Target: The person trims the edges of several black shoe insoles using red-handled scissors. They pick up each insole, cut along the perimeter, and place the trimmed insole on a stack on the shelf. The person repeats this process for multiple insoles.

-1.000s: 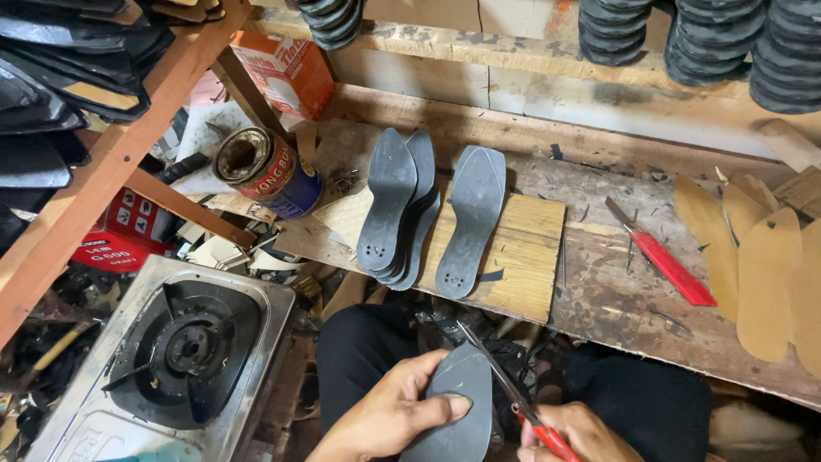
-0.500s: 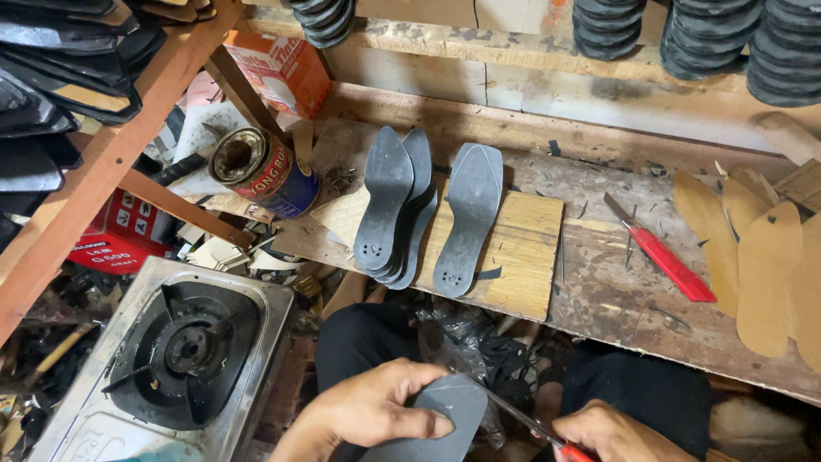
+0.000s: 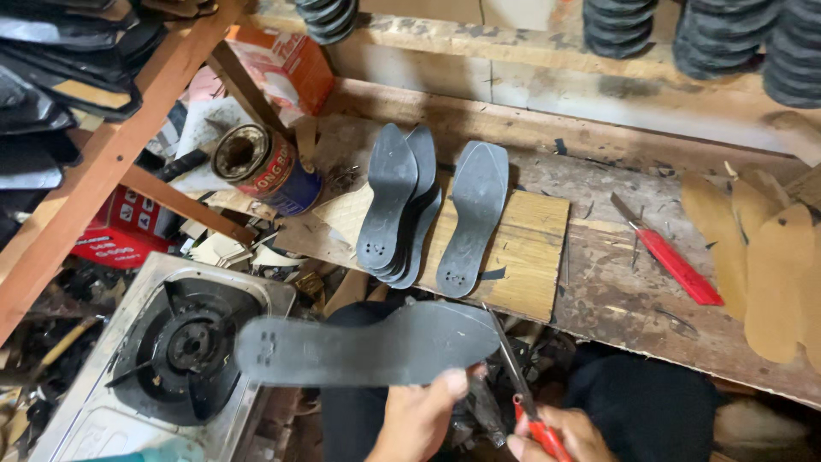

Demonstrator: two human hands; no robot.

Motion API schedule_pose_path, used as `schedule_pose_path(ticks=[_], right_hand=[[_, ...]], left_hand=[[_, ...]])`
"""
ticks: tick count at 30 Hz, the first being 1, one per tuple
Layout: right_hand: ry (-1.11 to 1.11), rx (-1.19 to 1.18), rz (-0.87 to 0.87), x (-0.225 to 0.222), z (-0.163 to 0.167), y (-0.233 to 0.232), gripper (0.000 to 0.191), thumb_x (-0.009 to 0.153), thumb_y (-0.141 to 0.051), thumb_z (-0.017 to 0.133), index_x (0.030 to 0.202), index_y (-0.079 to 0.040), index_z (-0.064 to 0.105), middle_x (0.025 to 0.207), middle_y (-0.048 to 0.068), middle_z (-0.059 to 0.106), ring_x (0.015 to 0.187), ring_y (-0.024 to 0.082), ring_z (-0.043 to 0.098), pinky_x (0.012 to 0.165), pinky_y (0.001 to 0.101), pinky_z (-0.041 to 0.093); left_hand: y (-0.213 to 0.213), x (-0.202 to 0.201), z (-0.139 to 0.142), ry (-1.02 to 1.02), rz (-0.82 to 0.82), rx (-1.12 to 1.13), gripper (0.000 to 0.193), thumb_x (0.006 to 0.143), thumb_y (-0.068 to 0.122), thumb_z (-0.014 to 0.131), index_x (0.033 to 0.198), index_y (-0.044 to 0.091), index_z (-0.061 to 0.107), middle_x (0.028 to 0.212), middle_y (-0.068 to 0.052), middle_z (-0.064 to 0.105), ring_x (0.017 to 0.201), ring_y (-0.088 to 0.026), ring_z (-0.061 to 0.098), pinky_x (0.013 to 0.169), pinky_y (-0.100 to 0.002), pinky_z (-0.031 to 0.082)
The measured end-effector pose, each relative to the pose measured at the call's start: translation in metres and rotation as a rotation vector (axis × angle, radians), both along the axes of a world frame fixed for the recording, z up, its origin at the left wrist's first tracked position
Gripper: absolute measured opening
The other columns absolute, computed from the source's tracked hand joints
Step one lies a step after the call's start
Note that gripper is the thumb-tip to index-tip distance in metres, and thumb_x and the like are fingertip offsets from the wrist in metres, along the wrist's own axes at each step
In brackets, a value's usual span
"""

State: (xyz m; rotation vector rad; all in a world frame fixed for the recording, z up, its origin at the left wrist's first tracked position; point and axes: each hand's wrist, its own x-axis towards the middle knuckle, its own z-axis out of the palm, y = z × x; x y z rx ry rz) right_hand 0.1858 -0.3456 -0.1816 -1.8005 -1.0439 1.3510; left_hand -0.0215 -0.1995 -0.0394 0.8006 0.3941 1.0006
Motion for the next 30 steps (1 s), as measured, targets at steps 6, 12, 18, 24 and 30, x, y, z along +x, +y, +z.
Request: schedule_pose_path(ticks=[6, 12, 18, 24, 30], right_hand=[[0.01, 0.038, -0.051, -0.031, 0.032, 0.018, 0.012, 0.075, -0.013, 0.085, 0.074, -0.008, 0.074, 0.056, 0.0, 0.063, 0.053, 0.009, 0.06, 0.055, 0.028, 0.046], [0.093, 0.005, 0.005, -0.029, 0.043, 0.026, 0.013, 0.077, -0.018, 0.079, 0.088, -0.014, 0.073, 0.06, 0.0, 0.062, 0.056, 0.009, 0.06, 0.057, 0.028, 0.048], [0.057, 0.068, 0.102, -0.019, 0.032, 0.02, 0.011, 0.077, -0.017, 0.083, 0.08, -0.01, 0.074, 0.061, 0.0, 0.07, 0.059, 0.008, 0.068, 0.06, 0.0279, 0.052], [-0.096, 0.021, 0.235, 0.003, 0.019, 0.011, 0.018, 0.076, -0.023, 0.089, 0.081, -0.011, 0.076, 0.057, 0.001, 0.067, 0.054, 0.009, 0.063, 0.054, 0.0287, 0.047], [-0.034, 0.149, 0.315, 0.015, 0.012, 0.011, 0.02, 0.079, -0.023, 0.089, 0.086, -0.011, 0.075, 0.062, 0.001, 0.07, 0.054, 0.01, 0.067, 0.053, 0.0294, 0.051]], left_hand=[[0.007, 0.018, -0.006, 0.07, 0.229, -0.381, 0.023, 0.088, 0.003, 0.068, 0.111, 0.0, 0.065, 0.101, -0.01, 0.071, 0.089, -0.021, 0.071, 0.076, -0.041, 0.061], [0.002, 0.015, -0.002, 0.135, 0.201, -0.38, 0.02, 0.088, 0.0, 0.067, 0.108, 0.0, 0.066, 0.097, -0.01, 0.071, 0.087, -0.021, 0.073, 0.072, -0.039, 0.064], [0.006, 0.004, 0.003, 0.146, 0.141, -0.342, 0.024, 0.086, -0.001, 0.066, 0.11, -0.001, 0.065, 0.098, -0.011, 0.072, 0.086, -0.022, 0.073, 0.072, -0.039, 0.064], [0.009, -0.005, 0.012, 0.17, 0.069, -0.291, 0.024, 0.088, 0.0, 0.066, 0.111, -0.007, 0.066, 0.096, -0.015, 0.072, 0.084, -0.023, 0.073, 0.071, -0.036, 0.062], [0.011, -0.009, 0.015, 0.176, 0.037, -0.26, 0.021, 0.088, -0.001, 0.066, 0.109, -0.006, 0.066, 0.094, -0.014, 0.072, 0.081, -0.021, 0.072, 0.069, -0.034, 0.061]])
